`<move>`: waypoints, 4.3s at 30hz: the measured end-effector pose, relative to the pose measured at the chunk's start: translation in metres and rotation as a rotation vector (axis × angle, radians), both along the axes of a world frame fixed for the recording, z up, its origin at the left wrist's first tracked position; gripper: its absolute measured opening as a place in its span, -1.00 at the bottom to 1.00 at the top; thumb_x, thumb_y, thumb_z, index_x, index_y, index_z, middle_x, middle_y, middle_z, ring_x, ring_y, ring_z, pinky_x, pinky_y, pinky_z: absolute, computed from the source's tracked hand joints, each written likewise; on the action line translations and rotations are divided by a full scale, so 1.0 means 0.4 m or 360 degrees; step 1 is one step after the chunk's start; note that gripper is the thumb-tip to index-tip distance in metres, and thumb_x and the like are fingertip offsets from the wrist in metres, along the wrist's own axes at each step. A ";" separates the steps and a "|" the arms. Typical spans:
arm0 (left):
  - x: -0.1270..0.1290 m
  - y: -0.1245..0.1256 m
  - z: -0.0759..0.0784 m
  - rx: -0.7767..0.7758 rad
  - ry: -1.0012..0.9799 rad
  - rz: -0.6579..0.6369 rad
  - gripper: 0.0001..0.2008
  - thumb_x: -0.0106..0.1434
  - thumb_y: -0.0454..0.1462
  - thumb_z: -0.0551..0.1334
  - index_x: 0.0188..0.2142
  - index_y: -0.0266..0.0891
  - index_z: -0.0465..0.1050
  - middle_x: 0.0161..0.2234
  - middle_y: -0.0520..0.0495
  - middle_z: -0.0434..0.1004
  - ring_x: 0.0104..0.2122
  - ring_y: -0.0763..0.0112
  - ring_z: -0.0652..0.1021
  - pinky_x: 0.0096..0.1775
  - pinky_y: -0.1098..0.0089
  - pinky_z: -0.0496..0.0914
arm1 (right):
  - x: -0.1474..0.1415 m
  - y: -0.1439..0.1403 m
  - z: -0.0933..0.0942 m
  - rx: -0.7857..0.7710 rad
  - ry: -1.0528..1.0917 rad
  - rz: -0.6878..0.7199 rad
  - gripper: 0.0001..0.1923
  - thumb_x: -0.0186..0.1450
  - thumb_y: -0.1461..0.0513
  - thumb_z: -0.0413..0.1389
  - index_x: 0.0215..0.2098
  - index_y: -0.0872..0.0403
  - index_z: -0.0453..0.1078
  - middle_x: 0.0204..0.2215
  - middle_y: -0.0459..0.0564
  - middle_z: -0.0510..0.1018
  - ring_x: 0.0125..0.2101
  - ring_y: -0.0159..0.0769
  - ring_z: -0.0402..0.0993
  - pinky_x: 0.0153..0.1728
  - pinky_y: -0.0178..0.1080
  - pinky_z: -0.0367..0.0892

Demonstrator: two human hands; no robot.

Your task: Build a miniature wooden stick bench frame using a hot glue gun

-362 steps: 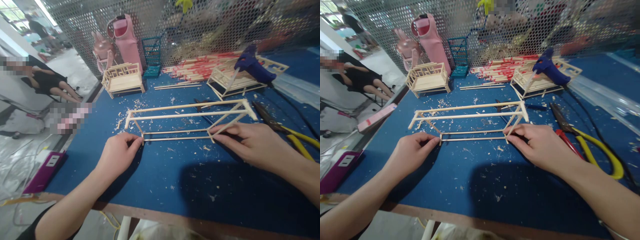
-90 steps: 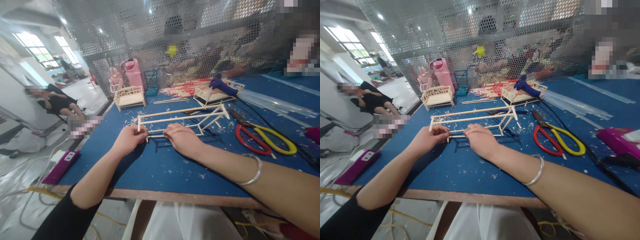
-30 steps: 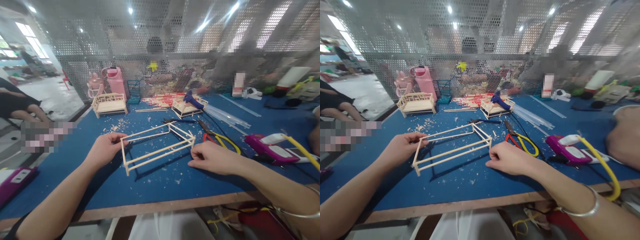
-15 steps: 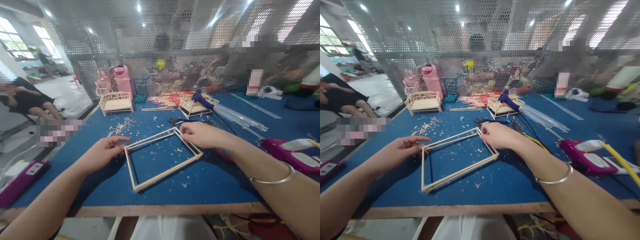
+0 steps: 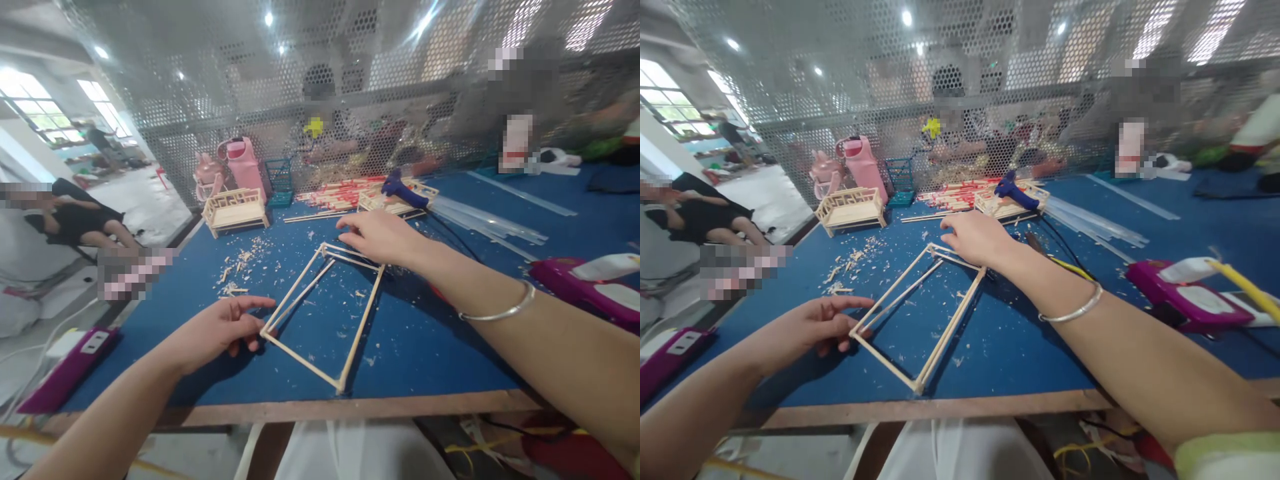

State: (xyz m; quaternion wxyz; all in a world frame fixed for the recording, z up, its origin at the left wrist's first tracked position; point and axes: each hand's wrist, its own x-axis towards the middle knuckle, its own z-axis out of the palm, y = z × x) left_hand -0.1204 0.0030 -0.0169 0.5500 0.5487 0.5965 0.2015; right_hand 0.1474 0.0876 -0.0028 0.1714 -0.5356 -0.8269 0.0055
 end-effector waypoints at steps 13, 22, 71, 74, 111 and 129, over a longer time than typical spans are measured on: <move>0.009 -0.022 0.005 0.0058 0.0053 0.0021 -0.38 -0.02 -0.14 0.31 0.04 -0.35 0.33 -0.33 -0.15 0.57 -0.55 0.52 0.39 -0.58 0.51 0.14 | -0.145 -0.064 -0.050 -0.0201 -0.0510 0.0595 -0.73 0.24 0.38 -0.01 -0.24 0.08 0.51 -0.26 0.09 0.62 -0.23 -0.18 0.52 -0.40 -0.28 0.21; 0.008 -0.018 -0.016 0.0093 0.0161 0.0068 -0.37 -0.07 -0.13 0.36 0.00 -0.37 0.38 -0.54 -0.02 0.50 -0.56 0.51 0.37 -0.58 0.52 0.15 | -0.137 -0.053 -0.085 0.0069 -0.0344 0.0613 -0.75 0.26 0.37 0.00 -0.34 0.09 0.53 -0.37 0.06 0.62 -0.30 -0.21 0.51 -0.43 -0.26 0.17; 0.084 0.177 -0.012 -0.0132 -0.0050 -0.0559 -0.54 -0.08 -0.15 0.40 -0.17 -0.28 0.49 -0.50 0.03 0.52 -0.69 0.69 0.18 -0.66 0.56 -0.08 | -0.122 -0.057 -0.040 0.0012 -0.0412 0.0720 -0.77 0.25 0.35 0.01 -0.28 0.12 0.52 -0.34 0.09 0.61 -0.30 -0.17 0.54 -0.39 -0.26 0.27; 0.089 0.171 -0.013 -0.0145 -0.0062 -0.0402 -0.46 -0.11 -0.15 0.41 -0.11 -0.27 0.44 -0.50 0.02 0.53 -0.65 0.64 0.30 -0.64 0.58 -0.01 | -0.088 -0.018 -0.020 0.0062 -0.0054 0.0614 -0.76 0.23 0.33 0.01 -0.26 0.09 0.52 -0.31 0.03 0.62 -0.27 -0.25 0.50 -0.29 -0.27 0.26; 0.098 0.155 -0.016 -0.0089 -0.0033 -0.0224 -0.46 -0.12 -0.23 0.38 -0.09 -0.25 0.43 -0.51 0.03 0.54 -0.65 0.61 0.36 -0.64 0.57 0.03 | -0.035 0.055 -0.039 -0.0534 0.0139 0.0270 -0.64 0.15 0.35 -0.02 -0.16 0.10 0.51 -0.44 -0.05 0.57 -0.48 -0.39 0.36 -0.47 -0.36 0.15; 0.081 0.084 -0.003 -0.0047 -0.0448 -0.0047 -0.72 0.04 -0.33 0.34 -0.19 -0.27 0.51 -0.44 -0.06 0.61 -0.58 0.56 0.45 -0.58 0.58 0.21 | -0.028 0.076 -0.046 -0.0405 0.0443 0.0221 -0.68 0.05 0.42 0.06 -0.27 0.06 0.50 -0.37 -0.04 0.59 -0.35 -0.27 0.45 -0.34 -0.26 0.26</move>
